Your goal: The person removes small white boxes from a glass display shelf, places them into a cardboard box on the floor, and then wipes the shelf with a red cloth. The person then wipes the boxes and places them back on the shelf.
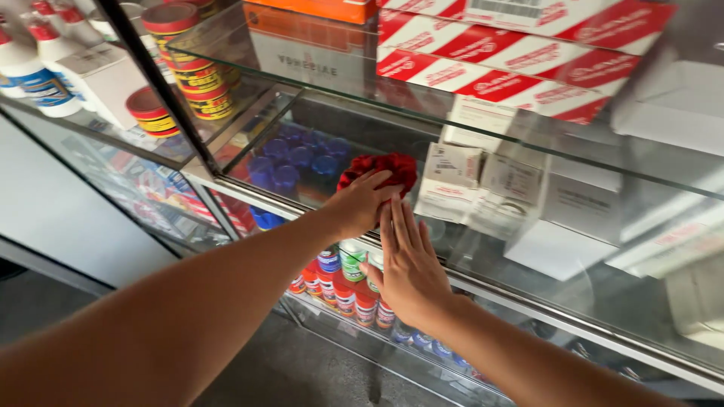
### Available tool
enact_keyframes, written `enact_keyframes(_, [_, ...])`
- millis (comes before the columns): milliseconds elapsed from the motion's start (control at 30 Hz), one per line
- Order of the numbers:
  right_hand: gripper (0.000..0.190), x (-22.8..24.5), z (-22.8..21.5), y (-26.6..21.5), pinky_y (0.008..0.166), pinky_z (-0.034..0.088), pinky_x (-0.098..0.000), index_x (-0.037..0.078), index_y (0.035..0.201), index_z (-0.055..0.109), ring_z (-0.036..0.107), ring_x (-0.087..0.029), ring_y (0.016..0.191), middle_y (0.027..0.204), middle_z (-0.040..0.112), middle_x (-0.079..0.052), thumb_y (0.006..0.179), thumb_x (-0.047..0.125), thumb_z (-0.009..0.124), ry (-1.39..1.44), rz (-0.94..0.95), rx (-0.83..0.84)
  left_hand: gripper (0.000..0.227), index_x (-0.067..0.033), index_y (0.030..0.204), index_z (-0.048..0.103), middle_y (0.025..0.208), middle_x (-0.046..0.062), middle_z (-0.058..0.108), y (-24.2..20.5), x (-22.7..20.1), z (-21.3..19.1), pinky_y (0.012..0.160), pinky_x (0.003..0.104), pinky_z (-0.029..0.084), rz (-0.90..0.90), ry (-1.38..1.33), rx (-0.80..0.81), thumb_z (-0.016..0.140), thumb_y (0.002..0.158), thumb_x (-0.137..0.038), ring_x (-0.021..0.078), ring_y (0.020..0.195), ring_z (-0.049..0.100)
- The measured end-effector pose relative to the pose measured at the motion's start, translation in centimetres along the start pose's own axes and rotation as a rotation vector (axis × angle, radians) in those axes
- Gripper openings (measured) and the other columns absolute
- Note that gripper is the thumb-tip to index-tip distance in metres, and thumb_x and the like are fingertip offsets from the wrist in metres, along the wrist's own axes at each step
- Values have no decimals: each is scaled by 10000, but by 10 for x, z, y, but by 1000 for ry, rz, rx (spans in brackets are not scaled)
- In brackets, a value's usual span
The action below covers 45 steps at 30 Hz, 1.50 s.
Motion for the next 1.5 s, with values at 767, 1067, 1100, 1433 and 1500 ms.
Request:
enact_keyframes(767, [1105, -11, 7, 48, 1237, 224, -481, -142, 1537, 28, 96, -486, 1536, 1628, 49, -371, 879, 398, 732, 267, 48, -279, 461, -156, 1372, 626, 1503, 146, 498, 42, 12, -20, 1189, 436, 335, 183, 48, 63, 631, 929, -280, 354, 1457, 378])
enact_keyframes(1067, [1088, -12, 10, 47, 1252, 186, -499, -155, 1539, 27, 88, -510, 1544, 1628, 46, -388, 905, 380, 732, 241, 19, -255, 444, -159, 1414, 584, 1449, 138, 560, 117, 104, -9, 1028, 510, 465, 67, 475, 466, 544, 971, -169, 368, 1238, 578])
enact_keyframes(1100, [1082, -12, 10, 46, 1256, 184, -498, -155, 1542, 26, 88, -511, 1546, 1632, 45, -386, 912, 374, 729, 235, 14, -256, 432, -148, 1399, 586, 1424, 145, 574, 122, 121, -12, 1037, 520, 451, 43, 420, 373, 561, 969, -175, 377, 1249, 565])
enact_keyframes(1433, [1091, -12, 10, 44, 1253, 196, -488, -142, 1547, 36, 105, -502, 1547, 1637, 59, -377, 900, 385, 740, 232, 20, -267, 642, -131, 1421, 539, 1480, 208, 446, 70, 240, -55, 1045, 677, 328, -322, 626, 227, 628, 788, -192, 476, 1428, 324])
enact_keyframes(1500, [1102, -10, 12, 47, 1247, 192, -494, -151, 1542, 35, 106, -507, 1538, 1630, 58, -386, 890, 387, 741, 228, 9, -278, 560, -134, 1412, 560, 1470, 198, 454, 39, 230, -72, 1085, 624, 351, -460, 591, 230, 603, 857, -197, 463, 1426, 328])
Point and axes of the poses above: each hand's wrist, its own y-axis towards the middle knuckle, its own z-axis out of the palm, x = y × z, the point moved 2 cm from there along y, towards the middle knuckle
